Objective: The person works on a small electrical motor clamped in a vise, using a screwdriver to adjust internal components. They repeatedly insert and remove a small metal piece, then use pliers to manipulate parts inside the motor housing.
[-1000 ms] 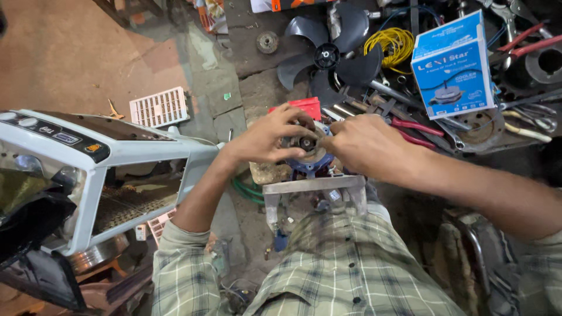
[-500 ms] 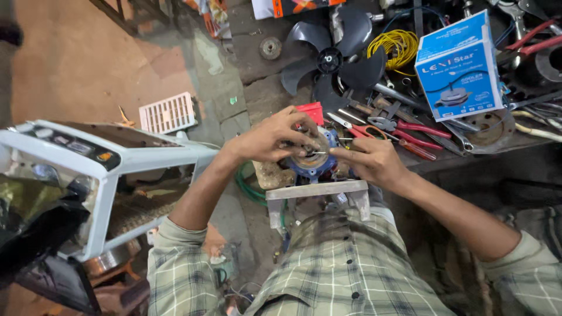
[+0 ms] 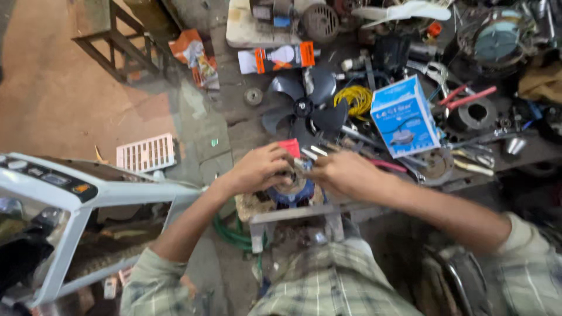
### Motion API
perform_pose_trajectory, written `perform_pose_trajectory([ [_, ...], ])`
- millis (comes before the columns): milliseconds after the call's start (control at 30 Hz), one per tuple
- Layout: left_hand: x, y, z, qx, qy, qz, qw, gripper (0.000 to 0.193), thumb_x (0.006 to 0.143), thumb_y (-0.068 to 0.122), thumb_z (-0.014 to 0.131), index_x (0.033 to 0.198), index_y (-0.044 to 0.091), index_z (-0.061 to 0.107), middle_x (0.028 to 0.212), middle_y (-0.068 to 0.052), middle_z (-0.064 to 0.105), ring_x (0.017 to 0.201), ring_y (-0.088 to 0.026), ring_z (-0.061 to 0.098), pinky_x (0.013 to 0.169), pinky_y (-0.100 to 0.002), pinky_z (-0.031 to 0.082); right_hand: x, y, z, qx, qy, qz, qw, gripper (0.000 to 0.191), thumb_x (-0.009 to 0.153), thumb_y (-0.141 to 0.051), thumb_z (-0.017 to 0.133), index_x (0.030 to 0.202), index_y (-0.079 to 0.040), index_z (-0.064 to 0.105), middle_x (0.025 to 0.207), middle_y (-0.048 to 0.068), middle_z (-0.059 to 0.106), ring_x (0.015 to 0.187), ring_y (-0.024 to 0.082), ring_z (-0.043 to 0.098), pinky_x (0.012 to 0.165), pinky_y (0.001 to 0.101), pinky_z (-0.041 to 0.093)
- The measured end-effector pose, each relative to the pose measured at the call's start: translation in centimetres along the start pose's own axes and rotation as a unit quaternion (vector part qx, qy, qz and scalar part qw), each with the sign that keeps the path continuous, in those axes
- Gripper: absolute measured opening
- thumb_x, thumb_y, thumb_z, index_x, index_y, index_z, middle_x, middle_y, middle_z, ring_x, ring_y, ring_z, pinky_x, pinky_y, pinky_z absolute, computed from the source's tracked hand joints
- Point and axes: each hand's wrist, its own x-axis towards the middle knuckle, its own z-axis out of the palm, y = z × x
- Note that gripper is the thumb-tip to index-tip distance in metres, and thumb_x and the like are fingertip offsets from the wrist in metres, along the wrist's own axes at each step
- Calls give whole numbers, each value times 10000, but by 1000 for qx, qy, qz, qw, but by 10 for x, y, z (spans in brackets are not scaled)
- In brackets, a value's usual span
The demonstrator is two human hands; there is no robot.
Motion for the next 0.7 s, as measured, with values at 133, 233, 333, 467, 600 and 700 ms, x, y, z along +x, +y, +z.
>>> perform_pose_trajectory([
  [133,-6,1,7,-13,13,-52,998,286,882,275,770,1045,64,666,1147,-100,643,1133,-357,599,921,-458,523,16,2,0,-52,-58,43,996,265,829,-202,688,1075,-154,775,842,130,700,751,374,700,622,505,544],
  [233,-10,4,11,-46,29,-55,997,257,875,257,772,1029,80,669,1145,-82,652,1140,-345,608,913,-443,529,14,0,15,-92,-102,38,990,248,831,-180,666,1057,-145,762,849,130,693,776,350,710,664,498,555],
  [333,-12,3,13,-42,33,-55,997,257,874,253,790,1023,87,663,1145,-73,651,1135,-338,606,917,-436,527,4,12,29,-51,-53,40,996,269,844,-184,693,1104,-150,754,826,137,684,758,349,701,664,501,547],
  [467,-12,5,8,-103,38,-50,993,315,853,219,788,1141,116,712,1156,-53,662,1139,-308,598,989,-437,494,-23,19,55,83,143,-8,986,426,849,-126,712,1272,-174,719,853,62,709,796,315,697,814,508,553],
  [600,-3,-7,-7,-155,-22,-13,988,332,854,183,785,1179,136,741,1182,-57,661,1160,-299,590,1029,-442,458,-28,20,80,75,247,-19,966,451,795,-123,765,1241,-160,710,858,105,646,790,320,662,671,424,528],
  [700,3,-14,-15,-137,-77,-25,987,286,836,164,773,1120,141,762,1172,-39,673,1128,-293,591,970,-425,495,-24,18,77,94,180,64,977,391,813,-131,813,1197,-195,769,705,91,586,645,292,615,604,445,472],
])
